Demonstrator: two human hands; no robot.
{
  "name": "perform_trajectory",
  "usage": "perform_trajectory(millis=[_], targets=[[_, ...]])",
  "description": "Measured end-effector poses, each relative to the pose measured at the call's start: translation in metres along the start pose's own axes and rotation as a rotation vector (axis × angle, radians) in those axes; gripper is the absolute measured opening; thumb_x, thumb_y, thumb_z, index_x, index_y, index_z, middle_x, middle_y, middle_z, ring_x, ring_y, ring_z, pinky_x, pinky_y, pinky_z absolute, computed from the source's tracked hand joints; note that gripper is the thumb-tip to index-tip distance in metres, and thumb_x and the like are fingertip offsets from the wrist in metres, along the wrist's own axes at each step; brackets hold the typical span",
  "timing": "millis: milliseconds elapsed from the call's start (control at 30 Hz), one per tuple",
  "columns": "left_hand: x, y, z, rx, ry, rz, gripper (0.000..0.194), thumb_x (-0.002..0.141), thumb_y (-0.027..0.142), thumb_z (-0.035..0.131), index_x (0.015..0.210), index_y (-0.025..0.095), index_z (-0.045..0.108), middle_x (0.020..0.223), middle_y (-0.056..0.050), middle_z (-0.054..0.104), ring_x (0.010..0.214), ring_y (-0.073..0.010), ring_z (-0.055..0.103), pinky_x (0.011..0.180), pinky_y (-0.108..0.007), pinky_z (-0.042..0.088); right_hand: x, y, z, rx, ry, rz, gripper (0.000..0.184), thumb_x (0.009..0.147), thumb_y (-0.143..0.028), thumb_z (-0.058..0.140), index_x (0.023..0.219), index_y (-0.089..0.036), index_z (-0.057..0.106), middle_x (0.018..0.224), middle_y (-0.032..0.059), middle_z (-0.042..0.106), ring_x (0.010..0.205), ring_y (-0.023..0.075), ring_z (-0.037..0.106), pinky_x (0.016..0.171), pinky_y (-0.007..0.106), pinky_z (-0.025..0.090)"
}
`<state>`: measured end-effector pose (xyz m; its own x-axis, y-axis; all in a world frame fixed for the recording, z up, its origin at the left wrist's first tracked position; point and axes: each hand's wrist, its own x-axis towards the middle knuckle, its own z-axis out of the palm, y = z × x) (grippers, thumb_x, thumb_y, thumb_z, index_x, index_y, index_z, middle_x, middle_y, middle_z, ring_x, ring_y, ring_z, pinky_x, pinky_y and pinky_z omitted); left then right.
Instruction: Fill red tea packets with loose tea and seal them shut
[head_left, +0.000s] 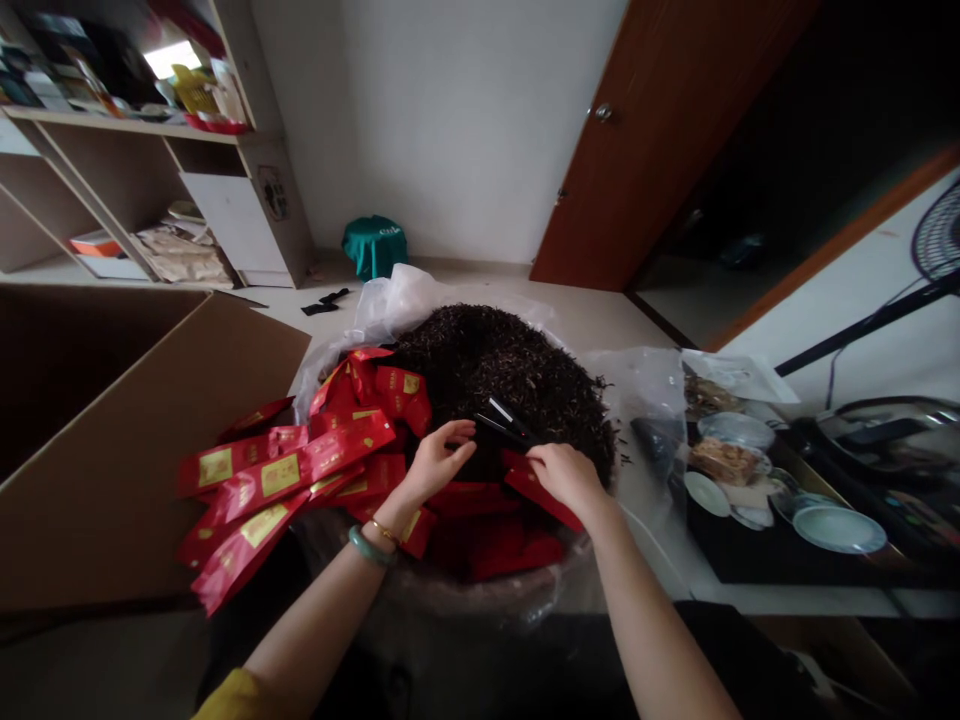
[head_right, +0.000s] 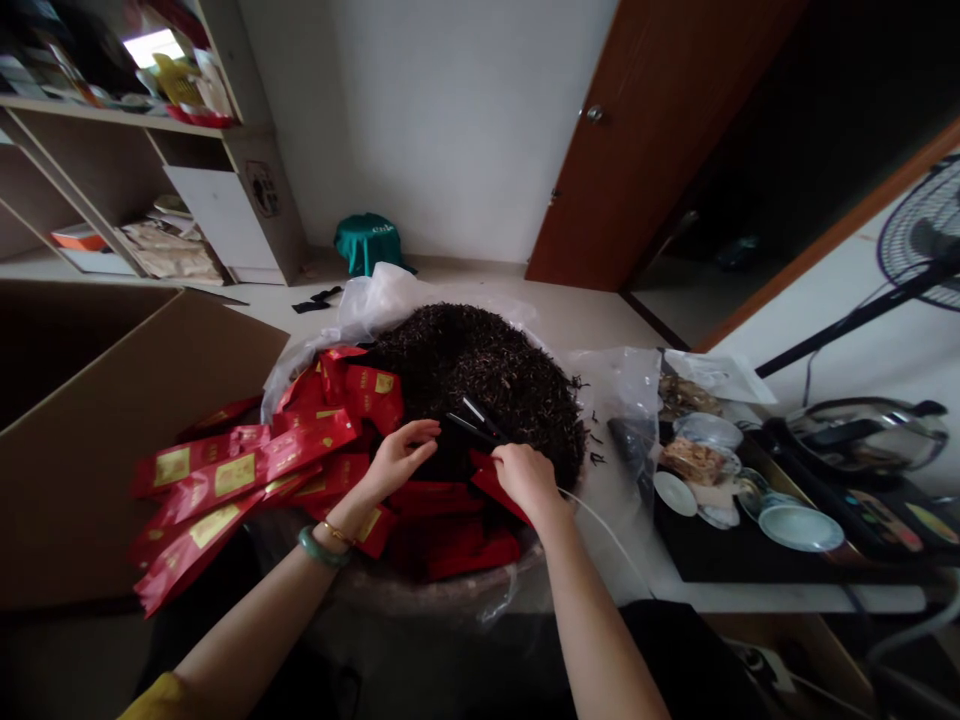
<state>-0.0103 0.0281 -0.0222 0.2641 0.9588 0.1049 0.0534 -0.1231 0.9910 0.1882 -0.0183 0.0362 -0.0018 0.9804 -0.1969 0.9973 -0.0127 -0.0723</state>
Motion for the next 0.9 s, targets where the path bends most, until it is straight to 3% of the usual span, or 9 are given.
perform_trajectory(millis=[100,200,267,367,567,700,900], targets=[[-0.006,0.007,0.002,0.144,-0.098,0.137,0.045,0.067,0.031,0.074,0.111,0.021,0.066,0.111,-0.009,0.069,0.099,-0.0223,0.063,0.077,-0.028,0.050,0.000,-0.018,-0.015,0.022,0.116,-0.219,0.028,0.090,-0.020,0.046,0.097,-0.028,0.072,0.092,0.0061,0.073,0.085,0.0217,0.068,0.077,0.032,0.046],[-0.009,0.009,0.002,0.201,-0.097,0.123,0.024,0.073,0.034,0.069,0.091,0.020,0.074,0.083,-0.005,0.074,0.073,-0.0187,0.065,0.068,-0.027,0.049,0.004,-0.038,-0.023,0.085,0.276,-0.390,0.021,0.088,-0.022,0.052,0.092,-0.027,0.073,0.088,0.0051,0.072,0.090,0.0225,0.064,0.099,0.043,0.037],[-0.008,0.008,0.001,0.148,0.000,0.073,0.022,0.076,0.035,0.064,0.083,0.018,0.075,0.067,-0.003,0.072,0.058,-0.0159,0.062,0.057,-0.024,0.046,0.009,-0.044,-0.022,0.183,0.492,-0.341,0.020,0.087,-0.023,0.056,0.101,-0.025,0.070,0.098,0.0079,0.070,0.099,0.0245,0.061,0.105,0.047,0.032],[-0.003,0.008,-0.002,0.018,0.143,0.024,0.027,0.074,0.039,0.064,0.076,0.013,0.073,0.059,-0.002,0.069,0.051,-0.0140,0.057,0.049,-0.022,0.043,0.019,-0.043,-0.010,0.357,0.783,-0.187,0.036,0.087,-0.027,0.055,0.122,-0.019,0.058,0.115,0.0146,0.061,0.109,0.0272,0.056,0.098,0.044,0.041],[0.000,0.011,-0.004,-0.131,0.208,-0.043,0.036,0.069,0.045,0.067,0.078,0.010,0.072,0.057,-0.003,0.069,0.048,-0.0134,0.058,0.046,-0.020,0.043,0.030,-0.043,0.016,0.468,1.057,-0.290,0.031,0.091,-0.025,0.049,0.120,-0.019,0.059,0.106,0.0121,0.064,0.098,0.0234,0.061,0.088,0.039,0.050],[-0.001,0.009,-0.003,-0.130,0.212,-0.026,0.037,0.069,0.044,0.068,0.081,0.010,0.073,0.059,-0.003,0.070,0.049,-0.0143,0.060,0.046,-0.021,0.044,0.030,-0.045,0.015,0.425,1.159,-0.290,0.025,0.090,-0.024,0.053,0.112,-0.020,0.064,0.106,0.0125,0.064,0.096,0.0236,0.060,0.084,0.039,0.051],[-0.002,0.008,-0.002,-0.080,0.215,-0.003,0.034,0.070,0.042,0.068,0.081,0.010,0.074,0.059,-0.003,0.070,0.048,-0.0124,0.058,0.045,-0.020,0.043,0.035,-0.039,0.019,0.428,1.150,-0.290,0.025,0.089,-0.026,0.054,0.111,-0.019,0.064,0.097,0.0112,0.068,0.088,0.0234,0.062,0.082,0.041,0.052]])
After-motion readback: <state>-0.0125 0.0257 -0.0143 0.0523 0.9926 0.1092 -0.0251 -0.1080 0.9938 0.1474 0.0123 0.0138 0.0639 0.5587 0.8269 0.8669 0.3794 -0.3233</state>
